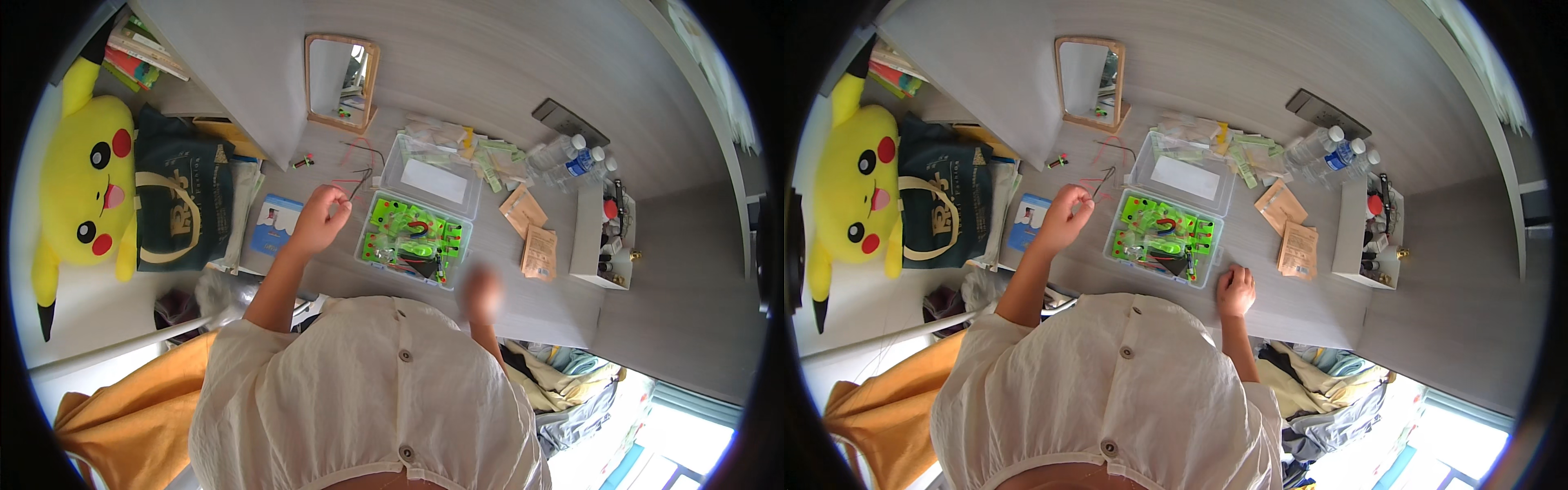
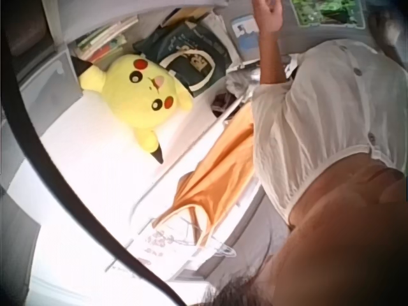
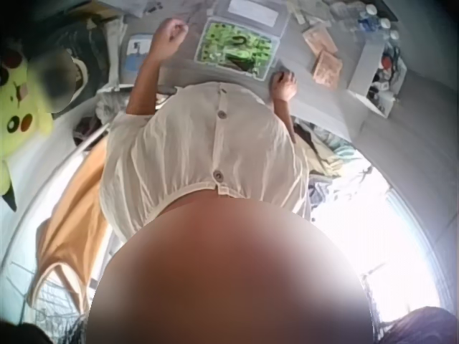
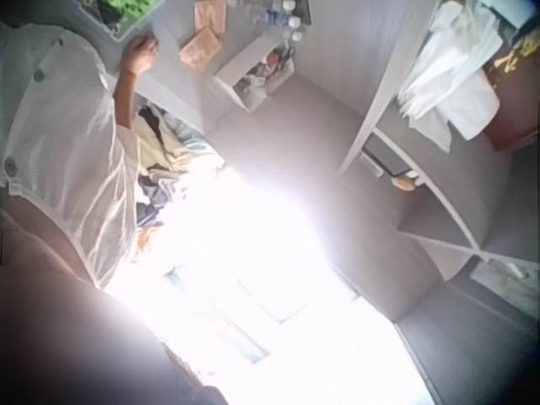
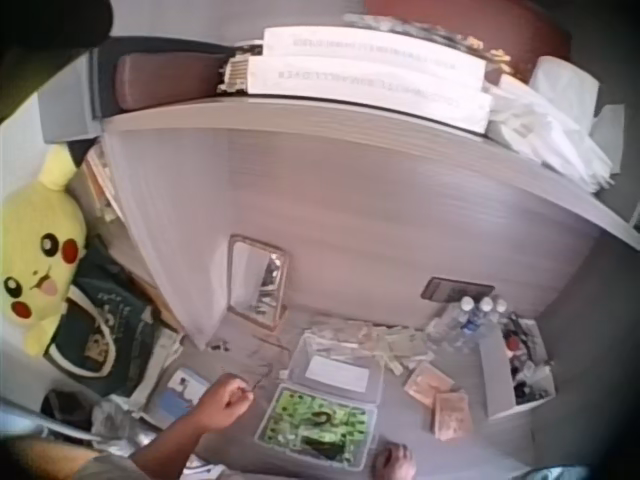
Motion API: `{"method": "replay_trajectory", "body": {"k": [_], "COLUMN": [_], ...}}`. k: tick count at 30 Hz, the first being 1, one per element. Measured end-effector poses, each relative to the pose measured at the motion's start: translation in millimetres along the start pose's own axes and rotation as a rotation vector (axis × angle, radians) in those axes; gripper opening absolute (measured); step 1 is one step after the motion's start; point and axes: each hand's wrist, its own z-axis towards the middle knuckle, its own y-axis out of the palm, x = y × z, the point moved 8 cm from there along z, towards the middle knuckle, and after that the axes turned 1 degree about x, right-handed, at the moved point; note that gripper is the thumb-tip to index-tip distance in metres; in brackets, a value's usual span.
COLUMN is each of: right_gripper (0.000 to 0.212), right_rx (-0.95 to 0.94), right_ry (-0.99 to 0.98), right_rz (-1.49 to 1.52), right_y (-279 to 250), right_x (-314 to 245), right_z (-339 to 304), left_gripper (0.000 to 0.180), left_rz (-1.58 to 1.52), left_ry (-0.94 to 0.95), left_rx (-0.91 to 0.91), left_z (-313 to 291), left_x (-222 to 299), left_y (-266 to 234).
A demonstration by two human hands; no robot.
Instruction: The person opens a transparent plastic case containing a green circuit board and various electronic components. They connect red and black wires to the board, place a small black device into the case, and then close the lid. The person then picks up a small blue box and places it on top of the closed case.
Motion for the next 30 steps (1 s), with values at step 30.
{"method": "replay_trajectory", "body": {"k": [30], "right_gripper": [0.009], "right_rx": [-0.125], "right_ry": [0.135], "right_rz": [-0.034], "right_y": [-15.4], "right_x": [-18.4], "right_z": [17.6], "left_gripper": [0.040], "left_rz": [0.487], "left_ry": [0.848], "left_rx": [-0.462], "left_z": [-42.1], "left_x": [55.2], "left_y": [179.3]}}
